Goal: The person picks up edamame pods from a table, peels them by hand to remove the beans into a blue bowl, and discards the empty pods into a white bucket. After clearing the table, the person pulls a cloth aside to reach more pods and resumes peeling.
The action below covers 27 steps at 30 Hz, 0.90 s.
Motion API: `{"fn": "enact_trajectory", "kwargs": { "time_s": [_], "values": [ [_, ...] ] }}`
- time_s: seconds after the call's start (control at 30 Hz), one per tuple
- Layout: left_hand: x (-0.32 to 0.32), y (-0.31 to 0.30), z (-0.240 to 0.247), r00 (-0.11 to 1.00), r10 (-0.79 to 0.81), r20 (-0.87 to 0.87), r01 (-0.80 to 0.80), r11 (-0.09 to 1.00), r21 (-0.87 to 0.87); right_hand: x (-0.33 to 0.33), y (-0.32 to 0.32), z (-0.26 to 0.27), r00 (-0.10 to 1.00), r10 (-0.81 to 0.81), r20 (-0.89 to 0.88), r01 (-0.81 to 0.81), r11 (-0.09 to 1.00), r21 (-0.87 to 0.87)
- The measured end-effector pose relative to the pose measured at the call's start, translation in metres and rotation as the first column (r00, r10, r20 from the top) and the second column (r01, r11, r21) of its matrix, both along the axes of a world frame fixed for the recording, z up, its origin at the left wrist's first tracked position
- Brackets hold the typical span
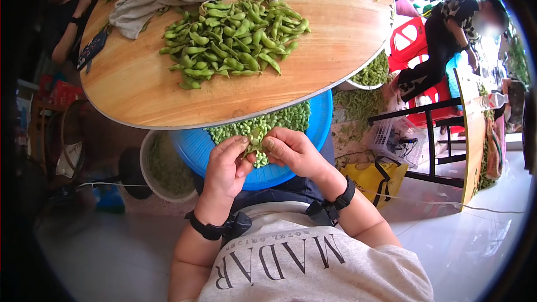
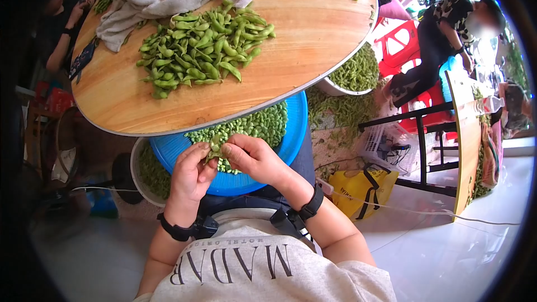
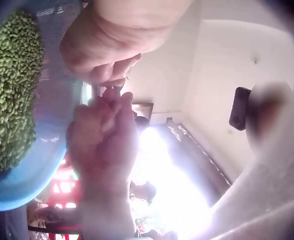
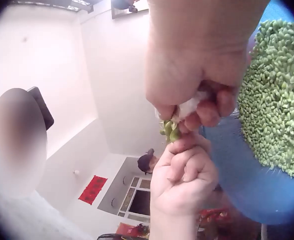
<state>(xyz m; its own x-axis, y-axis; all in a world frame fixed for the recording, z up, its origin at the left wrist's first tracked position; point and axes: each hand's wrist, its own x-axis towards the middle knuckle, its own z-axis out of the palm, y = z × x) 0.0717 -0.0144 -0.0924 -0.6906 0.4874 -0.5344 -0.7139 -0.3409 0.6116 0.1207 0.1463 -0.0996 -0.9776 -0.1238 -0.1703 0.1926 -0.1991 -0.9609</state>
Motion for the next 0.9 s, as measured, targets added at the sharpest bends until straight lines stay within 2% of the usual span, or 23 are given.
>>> {"fn": "enact_trajectory", "kwargs": {
  "time_s": [0.1,0.13,0.17,0.2,0.23,0.27,0.37,0.47,0.5,0.6,0.67,0.73,0.77,0.83,0.9],
  "values": [
    [0.002,0.0,-0.008,1.0,0.012,-0.012,-0.011,1.0,0.009,0.0,0.004,-0.008,0.995,0.007,0.097,-0.006,1.0,-0.009],
    [0.002,0.0,-0.008,0.995,-0.014,-0.094,0.006,0.996,-0.085,-0.001,0.005,-0.011,0.991,0.009,0.135,-0.008,1.0,-0.004],
    [0.004,0.0,-0.009,0.985,-0.051,-0.165,0.021,0.983,-0.181,-0.002,0.004,-0.013,0.993,-0.064,0.104,0.052,0.992,0.116],
    [0.006,0.001,-0.01,0.968,-0.098,-0.232,0.032,0.962,-0.271,-0.004,0.005,-0.016,0.991,-0.13,-0.038,0.135,0.95,0.281],
    [0.007,0.001,-0.011,0.953,-0.106,-0.285,-0.006,0.93,-0.369,-0.004,0.008,-0.014,0.984,-0.162,-0.073,0.178,0.915,0.362],
    [0.008,0.002,-0.012,0.945,-0.129,-0.299,0.007,0.927,-0.375,-0.005,0.012,-0.008,0.975,-0.191,-0.112,0.221,0.87,0.441],
    [0.009,0.0,-0.008,0.925,-0.183,-0.333,0.038,0.916,-0.399,-0.012,0.005,0.004,0.932,-0.034,-0.362,0.207,0.868,0.452],
    [0.007,0.002,-0.003,0.923,-0.208,-0.324,0.074,0.922,-0.381,-0.018,0.005,-0.011,0.927,0.019,-0.374,0.142,0.907,0.396],
    [0.007,0.001,-0.004,0.93,-0.211,-0.3,0.092,0.926,-0.365,-0.017,0.005,-0.011,0.949,0.022,-0.315,0.103,0.921,0.375],
    [0.008,-0.002,-0.004,0.937,-0.228,-0.266,0.118,0.92,-0.373,-0.013,0.006,-0.013,0.977,-0.021,-0.214,0.12,0.879,0.462],
    [0.008,-0.003,-0.004,0.935,-0.23,-0.27,0.114,0.915,-0.387,-0.011,0.007,-0.02,0.969,-0.083,-0.231,0.195,0.833,0.518],
    [0.008,-0.005,-0.008,0.915,-0.238,-0.325,0.085,0.903,-0.421,-0.013,0.007,-0.027,0.936,-0.222,-0.272,0.33,0.822,0.464],
    [0.009,-0.004,-0.009,0.91,-0.23,-0.345,0.064,0.899,-0.432,-0.012,0.009,-0.025,0.97,-0.223,-0.092,0.241,0.894,0.378],
    [0.011,-0.002,-0.009,0.895,-0.218,-0.388,0.031,0.9,-0.434,-0.012,0.011,-0.006,0.955,-0.144,0.26,0.11,0.984,0.143],
    [0.013,0.002,-0.009,0.875,-0.208,-0.437,0.011,0.912,-0.411,-0.01,0.003,-0.009,0.956,-0.105,0.275,0.1,0.994,0.032]
  ]
}}
